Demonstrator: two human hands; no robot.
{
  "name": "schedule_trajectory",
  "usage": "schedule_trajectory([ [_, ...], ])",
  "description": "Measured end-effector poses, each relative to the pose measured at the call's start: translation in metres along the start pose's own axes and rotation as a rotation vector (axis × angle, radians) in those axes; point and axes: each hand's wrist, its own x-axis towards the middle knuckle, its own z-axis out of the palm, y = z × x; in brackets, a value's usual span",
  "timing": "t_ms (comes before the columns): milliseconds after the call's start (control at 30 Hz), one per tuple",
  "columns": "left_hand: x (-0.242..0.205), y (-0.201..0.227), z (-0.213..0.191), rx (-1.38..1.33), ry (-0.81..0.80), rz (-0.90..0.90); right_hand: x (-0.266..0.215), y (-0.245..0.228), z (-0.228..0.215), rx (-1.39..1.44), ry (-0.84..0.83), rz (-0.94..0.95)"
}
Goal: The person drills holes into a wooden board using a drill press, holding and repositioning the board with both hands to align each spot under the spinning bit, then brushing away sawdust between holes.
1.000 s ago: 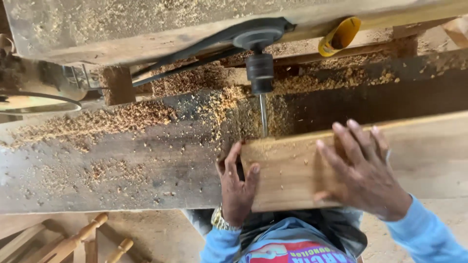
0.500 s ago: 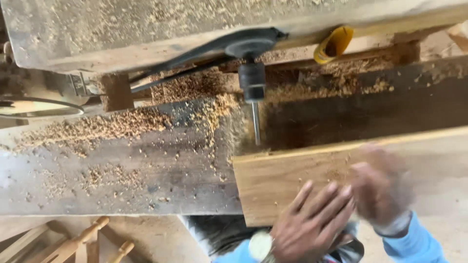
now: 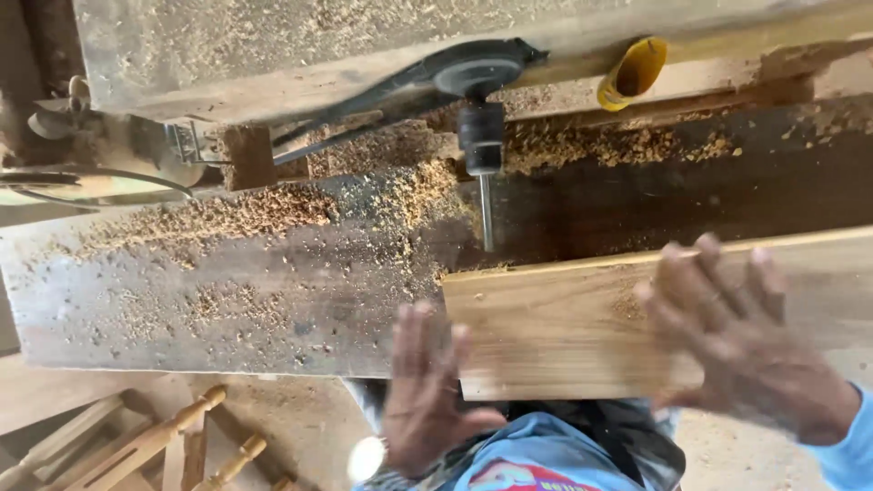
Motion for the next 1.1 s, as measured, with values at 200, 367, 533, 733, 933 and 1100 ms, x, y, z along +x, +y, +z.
schedule_trajectory([
  [200,0.022,-0.01,0.015,-0.109,-0.371,0.066,0.017,-0.001,-0.012,-0.019,-0.162,-0.074],
  [367,0.044,-0.013,0.002,-0.173,-0.446,0.105,0.022,0.01,0.0,-0.025,-0.222,-0.114],
  [533,0.052,-0.015,0.004,-0.223,-0.529,0.116,0.003,0.023,0.01,0.045,-0.21,-0.173],
  [733,0.038,-0.031,0.013,-0.338,-0.641,0.119,0.017,0.012,0.003,-0.072,-0.226,-0.146],
  [933,0.03,-0.039,0.024,-0.395,-0.499,0.228,0.013,0.014,0.006,-0.155,-0.257,-0.147],
  [1100,0.031,-0.049,0.018,-0.359,-0.471,0.189,0.022,0.009,0.008,-0.129,-0.27,-0.112],
])
